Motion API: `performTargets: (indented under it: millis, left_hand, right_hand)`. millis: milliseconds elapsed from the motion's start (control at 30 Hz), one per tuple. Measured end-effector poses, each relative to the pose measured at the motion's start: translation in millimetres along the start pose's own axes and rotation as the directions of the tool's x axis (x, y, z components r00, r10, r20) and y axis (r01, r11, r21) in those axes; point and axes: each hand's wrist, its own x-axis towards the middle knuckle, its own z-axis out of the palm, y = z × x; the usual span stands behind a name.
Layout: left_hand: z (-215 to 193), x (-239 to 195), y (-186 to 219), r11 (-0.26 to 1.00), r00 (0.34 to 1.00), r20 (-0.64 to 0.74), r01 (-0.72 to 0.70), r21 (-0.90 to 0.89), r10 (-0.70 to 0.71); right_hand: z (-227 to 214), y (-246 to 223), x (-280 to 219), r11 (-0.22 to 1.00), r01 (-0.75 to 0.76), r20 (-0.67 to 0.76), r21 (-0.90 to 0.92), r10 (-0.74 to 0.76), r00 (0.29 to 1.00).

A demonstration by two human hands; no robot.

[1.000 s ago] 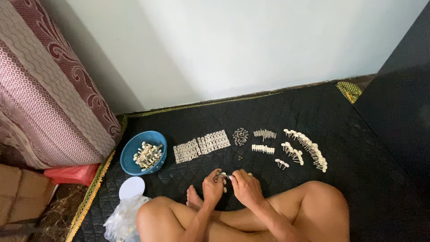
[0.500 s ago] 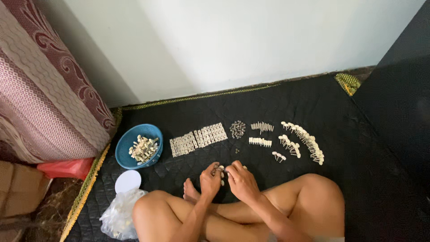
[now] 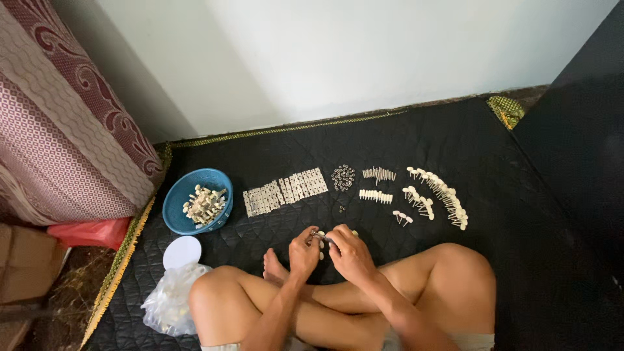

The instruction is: The person sits cross-legged on a mat and assembles small white plastic components using a screwdriver. They pick up parts from a blue bowl and the mat, insert screws, and tighten them to form small assemblies.

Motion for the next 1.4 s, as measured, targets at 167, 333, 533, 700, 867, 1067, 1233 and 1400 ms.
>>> performTargets:
  millis: [167, 333, 533, 700, 867, 1067, 1233, 1400]
  left_hand:
    - [1.1, 2.3, -6.6, 1.0, 1.0, 0.008, -0.015, -0.017, 0.016]
    - [-1.3, 0.1, -4.1, 1.0, 1.0, 0.016, 0.019, -0.016, -0.019]
    - [3.5, -1.6, -3.8, 1.0, 1.0, 0.025, -0.012, -0.024, 0.013]
    - [1.2, -1.8, -3.4, 0.999, 0.999, 0.034, 0.009, 0.034, -0.01]
    - [2.5, -1.8, -1.0, 1.0, 0.999, 0.033, 0.005, 0.015, -0.005]
    - [-0.7, -3.0, 6.6, 1.0, 0.999, 0.041, 0.028, -0.009, -0.028]
    - [-2.7, 1.7, -0.2, 0.999, 0.998, 0.037, 0.045, -0.031, -0.044]
    - [-3.1, -1.0, 4.5, 0.999, 0.999, 0.042, -0.021, -0.038, 0.023]
  right_hand:
    - [11.1, 6.3, -6.9, 0.983, -0.092, 0.007, -0.159, 0.095, 0.995]
    - [1.6, 0.2, -3.8, 0.994, -0.06, 0.005, -0.089, 0.061, 0.998]
    - [-0.8, -4.4, -0.5, 0.996, -0.07, -0.026, 0.052, 0.071, 0.997]
    - [10.0, 8.0, -8.4, 0.968, -0.136, -0.044, -0.21, 0.129, 0.991]
    - [-6.0, -3.3, 0.5, 0.999, -0.035, -0.007, -0.037, 0.035, 0.999]
    - [4.6, 0.8, -3.6, 0.987, -0.084, -0.012, -0.136, 0.084, 0.996]
    - [2.9, -0.8, -3.8, 0.986, -0.077, -0.012, -0.149, 0.076, 0.997]
    - [-11.5, -20.5, 8.0, 0.998, -0.039, -0.04, -0.045, 0.037, 0.999]
